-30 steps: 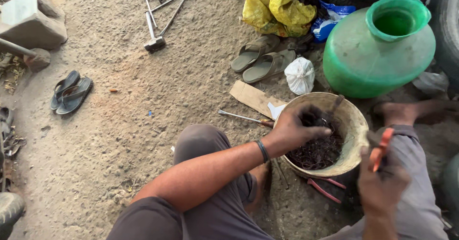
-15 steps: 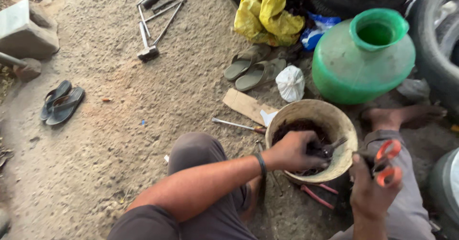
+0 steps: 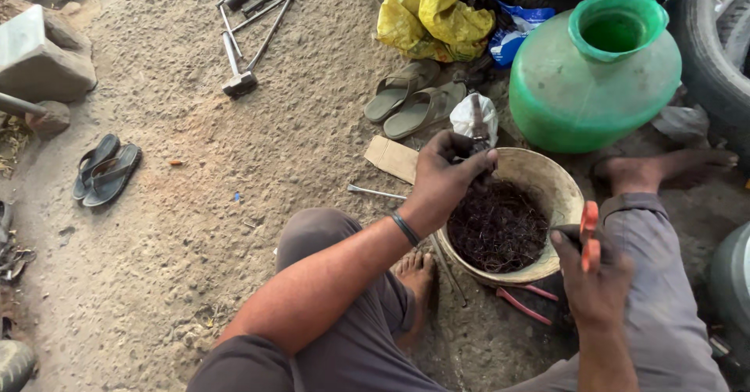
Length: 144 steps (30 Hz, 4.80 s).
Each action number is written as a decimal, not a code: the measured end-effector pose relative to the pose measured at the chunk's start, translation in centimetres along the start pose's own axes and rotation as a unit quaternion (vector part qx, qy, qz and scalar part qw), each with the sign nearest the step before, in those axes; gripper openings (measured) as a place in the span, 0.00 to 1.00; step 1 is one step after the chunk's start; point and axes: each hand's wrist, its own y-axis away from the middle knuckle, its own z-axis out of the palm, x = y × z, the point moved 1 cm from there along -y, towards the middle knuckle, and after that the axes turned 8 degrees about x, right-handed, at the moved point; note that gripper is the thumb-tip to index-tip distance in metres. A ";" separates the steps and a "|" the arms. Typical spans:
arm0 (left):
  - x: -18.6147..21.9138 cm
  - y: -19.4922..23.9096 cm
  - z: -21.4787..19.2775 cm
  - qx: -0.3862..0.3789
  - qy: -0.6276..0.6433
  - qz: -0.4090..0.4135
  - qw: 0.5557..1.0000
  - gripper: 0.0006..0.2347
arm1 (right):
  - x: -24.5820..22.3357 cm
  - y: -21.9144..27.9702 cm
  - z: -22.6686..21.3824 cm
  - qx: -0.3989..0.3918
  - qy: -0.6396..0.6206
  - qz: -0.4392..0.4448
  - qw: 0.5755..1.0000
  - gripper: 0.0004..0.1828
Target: The person sits on the ground and uses orange-handled scissors to cut thin wires from a dark, tangled mass held in their left hand. The cut pieces fall into a bucket placed between their legs.
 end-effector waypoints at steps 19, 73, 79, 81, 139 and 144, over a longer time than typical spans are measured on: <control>-4.5 2.2 -0.2 -0.192 -0.058 -0.100 0.974 0.11 | -1.3 1.7 2.0 -0.061 -0.009 -0.066 0.996 0.15; 0.1 1.4 -1.6 -0.078 -0.185 -0.065 0.978 0.11 | 0.8 -2.2 -4.6 0.128 -0.260 0.038 0.956 0.35; -1.8 1.4 -0.9 -0.170 -0.515 0.263 0.798 0.25 | 0.3 -2.2 -4.2 0.109 -0.242 0.074 0.961 0.27; -2.7 0.0 -1.2 -0.158 -0.603 0.212 0.753 0.28 | 0.4 -2.6 -4.5 0.113 -0.251 0.073 0.959 0.28; -3.0 -5.2 1.1 -0.243 -0.439 0.043 0.864 0.13 | 4.2 -4.7 -5.9 -0.068 -0.680 0.173 0.709 0.10; 1.0 -2.1 -1.0 -0.187 -0.116 -0.076 0.973 0.15 | 4.5 -2.3 0.4 0.073 -0.308 0.286 0.904 0.16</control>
